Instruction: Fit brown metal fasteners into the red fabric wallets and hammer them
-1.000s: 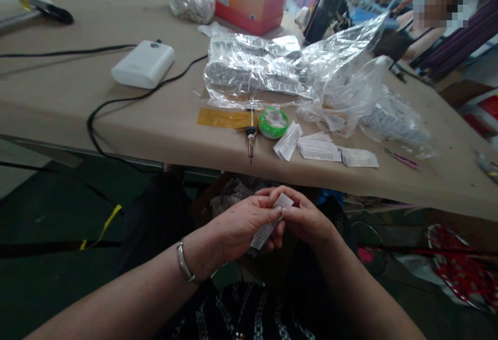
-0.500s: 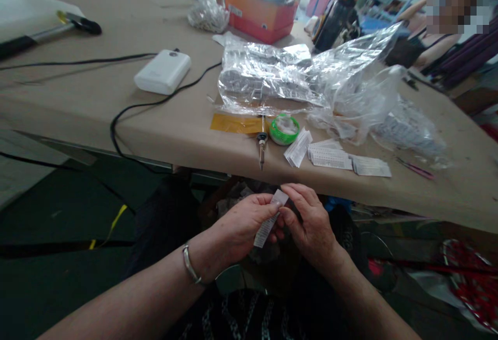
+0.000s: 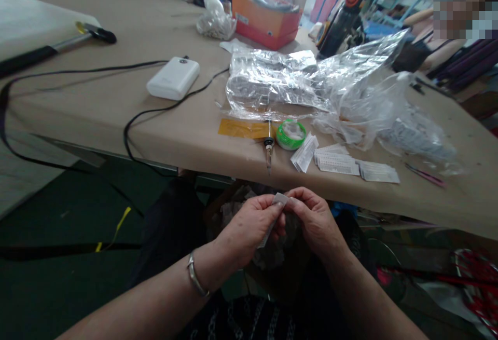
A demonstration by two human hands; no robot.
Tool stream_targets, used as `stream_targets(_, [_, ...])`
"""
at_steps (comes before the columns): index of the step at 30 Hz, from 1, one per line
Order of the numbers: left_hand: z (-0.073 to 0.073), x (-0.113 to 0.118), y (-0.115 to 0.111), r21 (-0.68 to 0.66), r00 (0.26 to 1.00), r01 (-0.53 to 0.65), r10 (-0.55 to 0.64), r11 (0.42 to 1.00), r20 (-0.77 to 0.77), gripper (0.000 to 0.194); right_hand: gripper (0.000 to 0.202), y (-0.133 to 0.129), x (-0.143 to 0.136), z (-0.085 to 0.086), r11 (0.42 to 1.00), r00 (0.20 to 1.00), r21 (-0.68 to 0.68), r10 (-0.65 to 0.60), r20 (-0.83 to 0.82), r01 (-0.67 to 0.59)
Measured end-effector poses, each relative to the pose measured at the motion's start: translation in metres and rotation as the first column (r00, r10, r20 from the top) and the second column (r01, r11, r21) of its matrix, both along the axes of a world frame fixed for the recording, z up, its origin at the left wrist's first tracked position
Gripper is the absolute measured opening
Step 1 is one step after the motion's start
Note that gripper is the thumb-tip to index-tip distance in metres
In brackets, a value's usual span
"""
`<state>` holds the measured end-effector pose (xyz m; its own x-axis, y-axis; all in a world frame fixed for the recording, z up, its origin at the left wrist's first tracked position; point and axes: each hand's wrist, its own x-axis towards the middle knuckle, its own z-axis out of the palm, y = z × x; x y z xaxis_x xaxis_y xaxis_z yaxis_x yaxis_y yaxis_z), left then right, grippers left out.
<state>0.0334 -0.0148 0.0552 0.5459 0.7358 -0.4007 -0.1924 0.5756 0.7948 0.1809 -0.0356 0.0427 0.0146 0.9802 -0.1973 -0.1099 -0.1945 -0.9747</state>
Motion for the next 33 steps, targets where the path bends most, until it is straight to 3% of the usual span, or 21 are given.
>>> stream_targets(5, [-0.003, -0.003, 0.001, 0.115, 0.999, -0.018, 0.023, 0.993, -0.039, 0.029, 0.016, 0.008, -0.012, 0.003, 1.000, 0.995, 0.001, 0.015, -0.098, -0.015])
stream_targets(11, [-0.003, -0.009, 0.006, 0.229, 0.991, -0.086, 0.108, 0.970, -0.084, 0.026, 0.014, 0.018, -0.019, 0.009, 0.999, 1.000, 0.045, 0.023, -0.007, -0.022])
stream_targets(17, [0.001, -0.021, 0.015, 0.486, 0.921, -0.123, 0.282, 0.866, -0.269, 0.017, 0.013, 0.033, -0.023, 0.015, 0.991, 0.973, 0.131, -0.025, 0.227, -0.005])
stream_targets(22, [0.004, -0.026, 0.025, 0.627, 0.856, -0.114, 0.397, 0.770, -0.331, 0.015, 0.014, 0.039, -0.027, 0.018, 0.991, 0.934, 0.135, -0.058, 0.353, 0.011])
stream_targets(28, [0.006, -0.024, 0.032, 0.701, 0.831, -0.100, 0.447, 0.706, -0.331, 0.015, 0.013, 0.039, -0.029, 0.016, 0.975, 0.889, 0.220, -0.111, 0.444, 0.012])
stream_targets(33, [0.008, -0.024, 0.032, 0.718, 0.830, -0.078, 0.444, 0.691, -0.338, 0.016, 0.012, 0.040, -0.028, 0.015, 0.965, 0.871, 0.261, -0.137, 0.472, 0.011])
